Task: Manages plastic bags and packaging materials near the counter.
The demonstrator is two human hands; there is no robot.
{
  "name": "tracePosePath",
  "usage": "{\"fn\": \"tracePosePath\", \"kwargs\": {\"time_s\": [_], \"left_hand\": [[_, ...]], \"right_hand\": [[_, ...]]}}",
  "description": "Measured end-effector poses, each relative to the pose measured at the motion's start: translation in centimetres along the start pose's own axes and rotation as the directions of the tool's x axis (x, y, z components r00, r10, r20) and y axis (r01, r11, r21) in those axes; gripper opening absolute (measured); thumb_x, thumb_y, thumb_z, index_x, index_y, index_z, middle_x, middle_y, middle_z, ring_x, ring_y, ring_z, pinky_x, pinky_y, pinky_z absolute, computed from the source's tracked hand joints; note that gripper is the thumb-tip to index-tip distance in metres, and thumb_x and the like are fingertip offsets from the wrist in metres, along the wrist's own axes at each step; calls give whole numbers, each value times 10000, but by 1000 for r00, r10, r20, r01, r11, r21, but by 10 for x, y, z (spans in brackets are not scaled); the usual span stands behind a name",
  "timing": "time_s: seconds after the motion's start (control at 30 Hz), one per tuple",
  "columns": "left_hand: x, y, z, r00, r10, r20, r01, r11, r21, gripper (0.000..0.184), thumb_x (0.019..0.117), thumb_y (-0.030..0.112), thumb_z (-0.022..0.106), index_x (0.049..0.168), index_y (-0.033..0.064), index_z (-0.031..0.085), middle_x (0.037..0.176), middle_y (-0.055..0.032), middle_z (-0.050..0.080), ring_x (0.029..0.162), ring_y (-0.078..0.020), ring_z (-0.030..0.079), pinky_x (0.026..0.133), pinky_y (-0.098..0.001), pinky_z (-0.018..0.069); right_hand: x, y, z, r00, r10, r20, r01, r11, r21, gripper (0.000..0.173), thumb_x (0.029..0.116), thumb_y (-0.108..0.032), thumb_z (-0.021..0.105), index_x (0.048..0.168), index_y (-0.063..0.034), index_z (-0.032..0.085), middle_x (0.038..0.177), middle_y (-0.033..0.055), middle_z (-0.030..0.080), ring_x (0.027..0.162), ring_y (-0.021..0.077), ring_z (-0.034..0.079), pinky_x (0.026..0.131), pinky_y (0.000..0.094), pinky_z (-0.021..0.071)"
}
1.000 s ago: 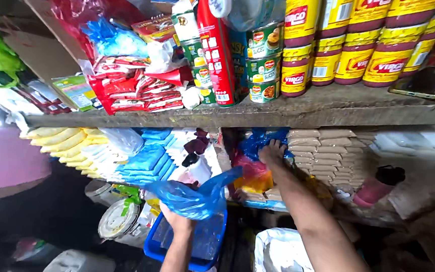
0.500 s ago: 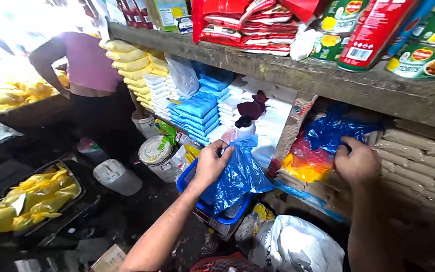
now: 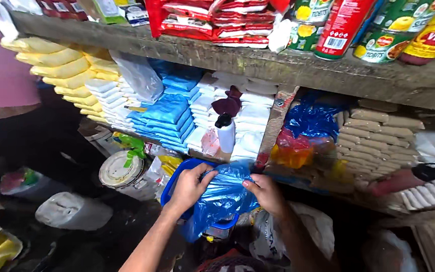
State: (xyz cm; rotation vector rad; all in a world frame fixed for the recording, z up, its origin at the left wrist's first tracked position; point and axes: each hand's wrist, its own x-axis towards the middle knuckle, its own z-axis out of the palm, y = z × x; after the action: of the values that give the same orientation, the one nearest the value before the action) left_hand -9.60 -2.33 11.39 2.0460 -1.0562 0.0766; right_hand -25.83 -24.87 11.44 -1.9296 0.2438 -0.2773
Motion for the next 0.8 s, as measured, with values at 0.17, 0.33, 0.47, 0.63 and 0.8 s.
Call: {"fn": "tracePosePath", "kwargs": {"time_s": [0.17, 0.33, 0.47, 0.63, 0.8], "left_hand": [[-36, -42, -14, 994, 1, 114, 21, 983, -185, 281, 1003, 415, 648, 1003, 150, 741, 882, 45, 728, 785, -32, 669, 744, -292, 577], [-68, -78, -28, 974, -35, 222, 101, 950, -295, 264, 987, 392, 682, 985, 134, 737, 804, 42, 688, 708, -34, 616, 684, -262, 533], [-97, -103, -38, 973, -98, 208, 166, 925, -343, 225, 977, 350, 703, 978, 128, 738, 757, 59, 659, 649, -23, 573, 623, -226, 495], [-129, -125, -46, 957, -290, -18, 272, 916, -295, 324, 970, 329, 707, 1184, 88, 689, 927, 3, 675, 802, -84, 638, 720, -268, 566], [-152, -75, -74, 886, -391, -250, 311, 900, -305, 169, 980, 190, 641, 1010, 54, 736, 939, -35, 745, 867, -109, 710, 809, -340, 610]], "right_hand": [[-12, 18, 25, 987, 158, 11, -159, 986, 49, 273, 992, -297, 650, 1004, -38, 737, 885, 68, 719, 839, 146, 685, 811, 382, 584], [-22, 27, 58, 956, 231, 180, -260, 953, 154, 229, 1011, -195, 628, 1124, -25, 730, 1025, 75, 739, 960, 138, 698, 897, 357, 587], [-27, 33, 90, 937, 299, 181, -324, 938, 127, 227, 975, -244, 693, 1048, -34, 741, 926, 63, 740, 847, 146, 705, 798, 358, 602], [-32, 39, 116, 954, 292, 68, -290, 956, -34, 300, 987, -368, 667, 975, -77, 741, 837, 33, 700, 783, 128, 660, 758, 368, 572], [-30, 11, 149, 995, 102, 14, -97, 978, -187, 224, 963, -222, 691, 996, -4, 729, 877, 93, 720, 818, 168, 687, 790, 422, 589]]}}
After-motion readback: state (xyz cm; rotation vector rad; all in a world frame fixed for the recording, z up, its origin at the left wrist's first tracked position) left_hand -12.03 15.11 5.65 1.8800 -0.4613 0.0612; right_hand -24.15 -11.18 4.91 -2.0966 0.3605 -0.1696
